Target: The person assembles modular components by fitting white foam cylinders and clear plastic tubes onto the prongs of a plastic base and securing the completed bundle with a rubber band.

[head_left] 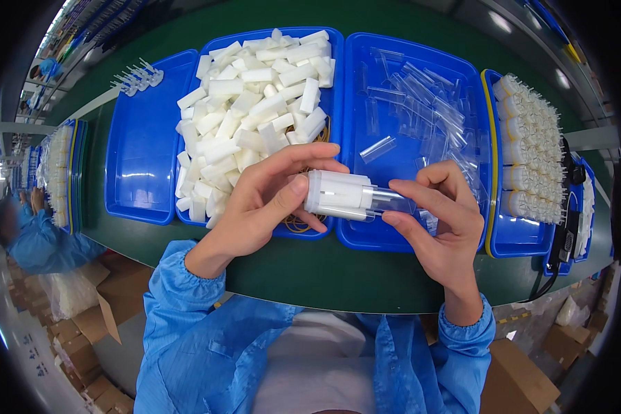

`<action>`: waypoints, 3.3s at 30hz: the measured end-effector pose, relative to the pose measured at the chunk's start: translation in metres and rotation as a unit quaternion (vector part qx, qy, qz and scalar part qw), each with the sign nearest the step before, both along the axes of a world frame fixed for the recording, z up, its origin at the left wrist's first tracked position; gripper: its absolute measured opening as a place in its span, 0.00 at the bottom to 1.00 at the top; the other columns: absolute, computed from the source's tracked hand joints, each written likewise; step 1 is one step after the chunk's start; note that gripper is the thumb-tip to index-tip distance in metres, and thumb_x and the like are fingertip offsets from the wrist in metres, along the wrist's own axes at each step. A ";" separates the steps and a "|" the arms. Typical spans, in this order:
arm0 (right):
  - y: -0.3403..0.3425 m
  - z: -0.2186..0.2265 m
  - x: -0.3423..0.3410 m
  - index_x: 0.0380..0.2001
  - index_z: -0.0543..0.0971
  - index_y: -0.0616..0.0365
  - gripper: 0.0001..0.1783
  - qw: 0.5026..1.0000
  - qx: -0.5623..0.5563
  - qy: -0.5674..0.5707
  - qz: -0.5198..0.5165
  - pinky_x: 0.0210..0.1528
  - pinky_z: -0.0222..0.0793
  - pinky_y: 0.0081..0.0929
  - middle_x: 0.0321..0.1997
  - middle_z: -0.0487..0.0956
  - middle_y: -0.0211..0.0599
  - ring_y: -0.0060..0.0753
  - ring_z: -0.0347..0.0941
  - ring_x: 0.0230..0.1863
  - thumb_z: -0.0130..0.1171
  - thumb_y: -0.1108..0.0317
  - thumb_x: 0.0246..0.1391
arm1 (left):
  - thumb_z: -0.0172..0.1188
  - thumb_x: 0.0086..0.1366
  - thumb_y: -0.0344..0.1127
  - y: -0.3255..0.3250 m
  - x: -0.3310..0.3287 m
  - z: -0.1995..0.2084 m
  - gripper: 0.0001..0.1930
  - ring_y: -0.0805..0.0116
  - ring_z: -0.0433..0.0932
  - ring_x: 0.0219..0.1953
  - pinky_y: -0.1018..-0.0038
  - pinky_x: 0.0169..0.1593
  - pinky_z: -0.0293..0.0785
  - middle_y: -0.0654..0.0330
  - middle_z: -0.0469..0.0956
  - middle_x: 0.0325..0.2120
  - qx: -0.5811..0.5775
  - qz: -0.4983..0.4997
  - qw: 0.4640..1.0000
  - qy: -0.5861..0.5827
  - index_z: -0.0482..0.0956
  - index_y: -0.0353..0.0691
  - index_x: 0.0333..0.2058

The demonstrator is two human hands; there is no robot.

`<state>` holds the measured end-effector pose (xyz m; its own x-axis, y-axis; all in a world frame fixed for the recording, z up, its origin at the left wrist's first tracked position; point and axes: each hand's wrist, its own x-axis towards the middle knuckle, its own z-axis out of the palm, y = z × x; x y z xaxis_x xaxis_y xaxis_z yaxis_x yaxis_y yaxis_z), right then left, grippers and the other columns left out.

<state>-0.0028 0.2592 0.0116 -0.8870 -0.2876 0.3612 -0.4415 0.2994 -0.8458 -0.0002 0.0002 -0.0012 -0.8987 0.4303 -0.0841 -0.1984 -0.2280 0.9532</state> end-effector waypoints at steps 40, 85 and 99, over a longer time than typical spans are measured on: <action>-0.004 0.012 -0.008 0.48 0.82 0.62 0.21 1.000 0.006 0.004 0.029 0.37 0.73 0.24 0.36 0.81 0.39 0.28 0.78 0.33 0.67 0.82 0.47 | 0.57 0.69 0.27 0.011 0.010 -0.001 0.19 0.70 0.77 0.47 0.76 0.42 0.80 0.55 0.75 0.49 -0.023 0.092 0.994 0.059 0.69 0.35 0.58; -0.005 -0.004 0.011 0.48 0.81 0.67 0.13 0.944 -0.205 -0.255 0.026 0.29 0.69 0.13 0.35 0.84 0.37 0.15 0.75 0.29 0.64 0.77 0.59 | 0.67 0.61 0.25 0.018 0.009 -0.009 0.17 0.66 0.77 0.50 0.73 0.49 0.77 0.54 0.71 0.52 -0.159 0.092 0.960 0.211 0.79 0.35 0.50; -0.011 -0.004 0.013 0.43 0.83 0.67 0.12 0.967 -0.147 -0.207 -0.016 0.31 0.72 0.15 0.30 0.84 0.38 0.16 0.77 0.27 0.68 0.78 0.53 | 0.67 0.59 0.23 0.019 0.010 -0.009 0.15 0.65 0.78 0.47 0.73 0.46 0.76 0.53 0.76 0.48 -0.196 0.119 0.946 0.229 0.82 0.35 0.46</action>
